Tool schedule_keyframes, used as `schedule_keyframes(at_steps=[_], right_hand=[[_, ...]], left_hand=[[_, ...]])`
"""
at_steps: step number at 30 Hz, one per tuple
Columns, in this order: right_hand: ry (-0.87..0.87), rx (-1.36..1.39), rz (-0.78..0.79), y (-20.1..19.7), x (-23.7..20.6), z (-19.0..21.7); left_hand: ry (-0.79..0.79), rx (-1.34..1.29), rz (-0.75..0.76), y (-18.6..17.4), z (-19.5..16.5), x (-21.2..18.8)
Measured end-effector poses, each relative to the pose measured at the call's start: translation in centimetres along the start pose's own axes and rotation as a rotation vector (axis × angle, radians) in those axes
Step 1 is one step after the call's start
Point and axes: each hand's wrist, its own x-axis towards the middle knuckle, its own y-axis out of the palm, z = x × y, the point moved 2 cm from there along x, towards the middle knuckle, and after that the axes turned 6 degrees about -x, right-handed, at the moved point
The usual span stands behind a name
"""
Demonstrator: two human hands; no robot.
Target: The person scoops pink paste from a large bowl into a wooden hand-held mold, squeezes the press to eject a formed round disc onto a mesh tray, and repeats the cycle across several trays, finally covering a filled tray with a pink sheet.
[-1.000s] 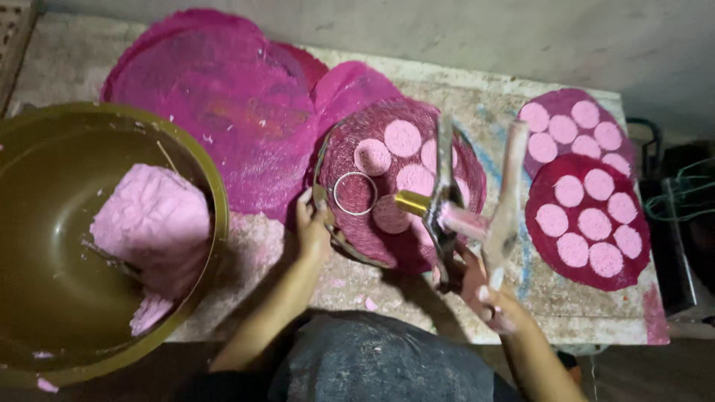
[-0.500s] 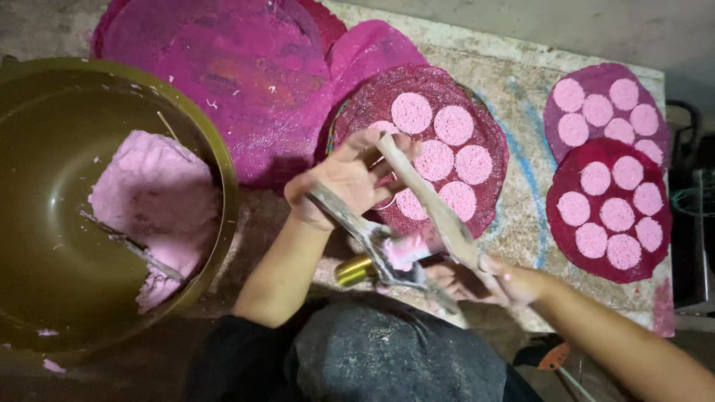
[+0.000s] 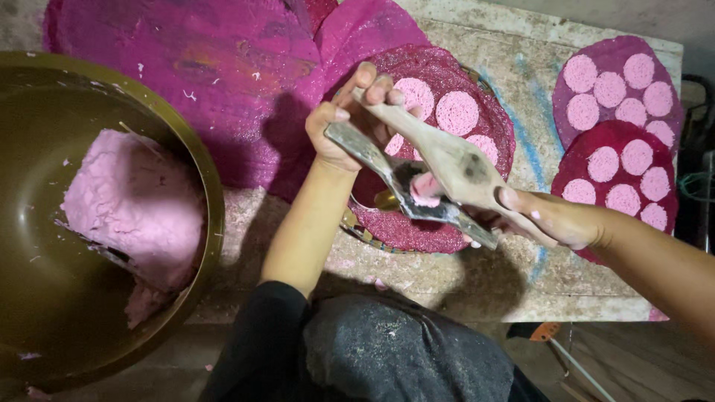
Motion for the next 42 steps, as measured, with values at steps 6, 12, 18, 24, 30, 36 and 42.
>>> schedule_keyframes(at_steps=[6, 12, 18, 24, 30, 36, 42], right_hand=[[-0.109, -0.124, -0.009, 1.4, 2.5, 1.8], [-0.159, 0.025, 0.028, 4.3, 4.0, 4.5], [0.022, -0.042, -0.108, 3.7, 3.2, 3.2], [-0.099, -0.135, -0.319, 3.5, 3.5, 2.9], [-0.314, -0.025, -0.311, 5.4, 6.1, 3.8], [-0.181, 0.067, -0.161, 6.6, 6.2, 3.7], [-0.110, -0.060, -0.267, 4.3, 4.3, 3.8]], left_hand=[[0.142, -0.120, 0.075, -3.7, -1.7, -0.7], [0.169, -0.085, 0.083, -5.0, -4.3, -2.4], [0.185, -0.153, 0.008, -7.6, -1.4, -3.3], [0.107, -0.166, 0.119, -8.3, -1.3, -0.1], [0.052, -0.049, 0.122, -6.3, -4.9, 0.0], [0.097, -0.046, 0.066, -6.1, -4.9, -2.4], [0.166, -0.066, 0.014, -6.6, -2.0, -1.5]])
